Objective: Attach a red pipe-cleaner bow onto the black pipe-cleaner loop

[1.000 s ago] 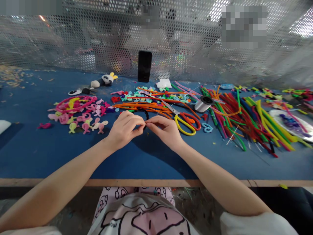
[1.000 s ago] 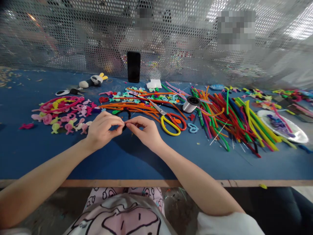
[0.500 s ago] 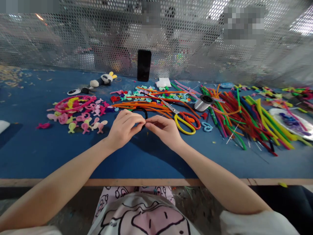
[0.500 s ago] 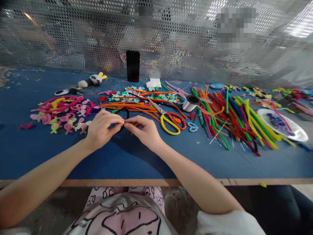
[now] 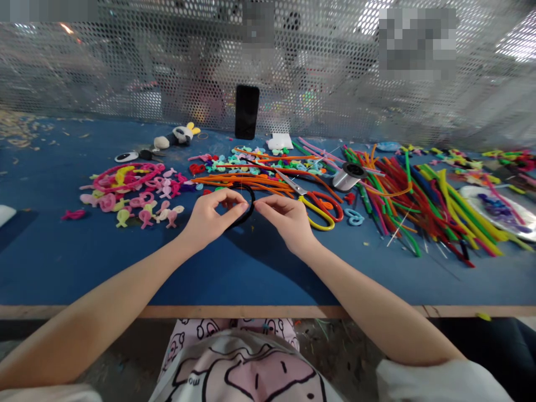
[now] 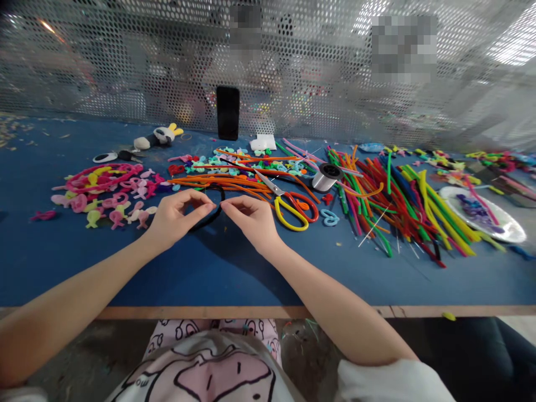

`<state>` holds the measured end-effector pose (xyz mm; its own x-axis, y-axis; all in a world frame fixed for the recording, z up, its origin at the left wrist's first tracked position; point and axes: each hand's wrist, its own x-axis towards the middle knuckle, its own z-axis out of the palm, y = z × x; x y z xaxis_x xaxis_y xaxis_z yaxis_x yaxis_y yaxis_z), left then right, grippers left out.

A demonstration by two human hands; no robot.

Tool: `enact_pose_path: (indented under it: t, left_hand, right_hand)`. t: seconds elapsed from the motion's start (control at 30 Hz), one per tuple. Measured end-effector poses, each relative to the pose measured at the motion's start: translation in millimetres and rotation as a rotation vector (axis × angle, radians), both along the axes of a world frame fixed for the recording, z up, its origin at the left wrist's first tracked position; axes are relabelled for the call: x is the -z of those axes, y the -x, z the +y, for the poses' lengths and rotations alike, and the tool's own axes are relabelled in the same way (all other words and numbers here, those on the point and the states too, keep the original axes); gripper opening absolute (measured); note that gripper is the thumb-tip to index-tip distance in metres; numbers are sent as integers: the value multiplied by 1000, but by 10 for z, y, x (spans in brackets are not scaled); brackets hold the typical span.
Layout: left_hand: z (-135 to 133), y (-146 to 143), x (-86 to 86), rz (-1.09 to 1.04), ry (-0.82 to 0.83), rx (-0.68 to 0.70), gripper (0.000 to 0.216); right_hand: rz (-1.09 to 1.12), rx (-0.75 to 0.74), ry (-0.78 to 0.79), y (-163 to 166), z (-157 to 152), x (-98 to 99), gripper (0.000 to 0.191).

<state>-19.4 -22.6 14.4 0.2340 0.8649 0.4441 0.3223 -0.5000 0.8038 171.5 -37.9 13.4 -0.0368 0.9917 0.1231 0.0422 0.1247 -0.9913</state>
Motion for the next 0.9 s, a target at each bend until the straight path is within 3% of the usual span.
enact_pose_path:
  t: [0.17,0.47,0.77,0.9]
  left_hand:
    - [28,-17,-2,-31,106,34,19]
    - [57,-20,28,30,132,82,22]
    - [95,-43,96,4,246,163,22]
    - [117,-58,152,-55,329,162,22]
  right_hand:
    - [12,0,10,4,7,8,16]
    - [-42,-33,-45,-15,28,71,18]
    - [-196,-17,-91,-22,49,88,12]
    - [-337,5,-190,-24,30,79,9]
